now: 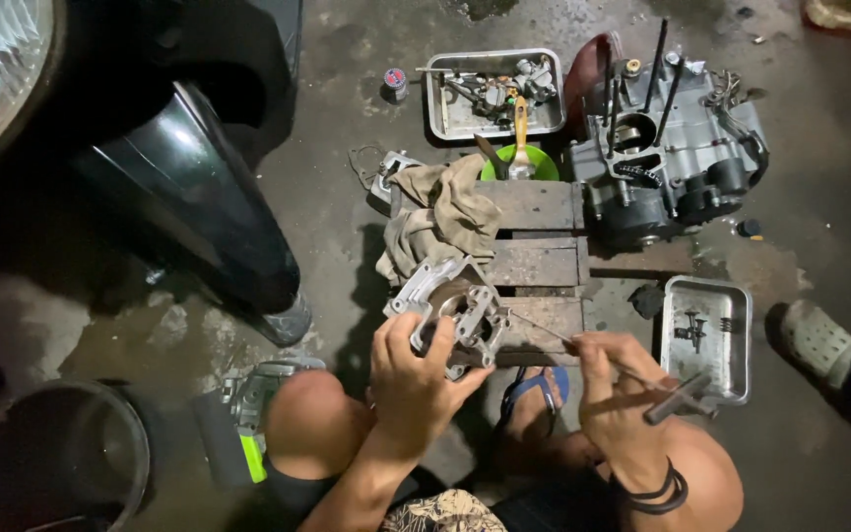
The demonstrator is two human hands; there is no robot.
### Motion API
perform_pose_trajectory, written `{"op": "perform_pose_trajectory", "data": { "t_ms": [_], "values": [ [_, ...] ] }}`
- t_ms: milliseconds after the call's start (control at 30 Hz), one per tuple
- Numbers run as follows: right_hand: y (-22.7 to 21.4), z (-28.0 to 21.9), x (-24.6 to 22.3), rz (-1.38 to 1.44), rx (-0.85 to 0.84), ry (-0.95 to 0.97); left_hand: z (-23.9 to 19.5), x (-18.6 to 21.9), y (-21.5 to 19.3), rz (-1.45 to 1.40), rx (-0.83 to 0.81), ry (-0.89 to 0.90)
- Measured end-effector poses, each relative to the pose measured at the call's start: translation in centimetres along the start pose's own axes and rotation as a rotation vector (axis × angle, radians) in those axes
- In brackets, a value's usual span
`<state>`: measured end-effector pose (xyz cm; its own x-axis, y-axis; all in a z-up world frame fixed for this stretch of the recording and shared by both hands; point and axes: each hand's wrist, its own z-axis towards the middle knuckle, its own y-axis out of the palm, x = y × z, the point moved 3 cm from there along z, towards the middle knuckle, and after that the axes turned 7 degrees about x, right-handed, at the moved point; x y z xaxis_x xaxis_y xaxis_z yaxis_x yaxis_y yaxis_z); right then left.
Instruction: Cleaning a motorcycle engine cylinder head using a small metal tool and a cloth to remove debris.
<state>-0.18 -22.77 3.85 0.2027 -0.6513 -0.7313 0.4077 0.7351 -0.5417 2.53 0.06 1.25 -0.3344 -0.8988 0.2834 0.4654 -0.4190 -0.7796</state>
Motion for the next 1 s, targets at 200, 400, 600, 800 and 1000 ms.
{"op": "perform_pose_trajectory", "data": {
  "t_ms": [200, 400, 600, 800, 1000],
  "values": [
    [-0.9, 0.2, -0.6, -0.047, 0.027, 0.129, 1.0, -0.8, -1.4, -0.192, 0.018, -0.173],
    [-1.7, -0.3, 0.0, 0.066, 0.125, 0.203, -0.1, -2.7, 0.1, -0.450, 0.000, -0.728],
    [-2.6, -0.7, 0.1, 0.123, 0.235, 0.282, -2.1, -4.7, 2.0, -1.053, -0.065, -1.086],
    [-2.3, -1.4, 1.2, 0.306, 0.326, 0.263, -4.7, -4.1, 5.3, -1.452, -0.110, -1.284],
    [-1.6, -1.4, 1.0, 0.148, 0.204, 0.251, -4.3, -3.4, 4.4, -1.492, -0.083, -1.291]
  ]
}}
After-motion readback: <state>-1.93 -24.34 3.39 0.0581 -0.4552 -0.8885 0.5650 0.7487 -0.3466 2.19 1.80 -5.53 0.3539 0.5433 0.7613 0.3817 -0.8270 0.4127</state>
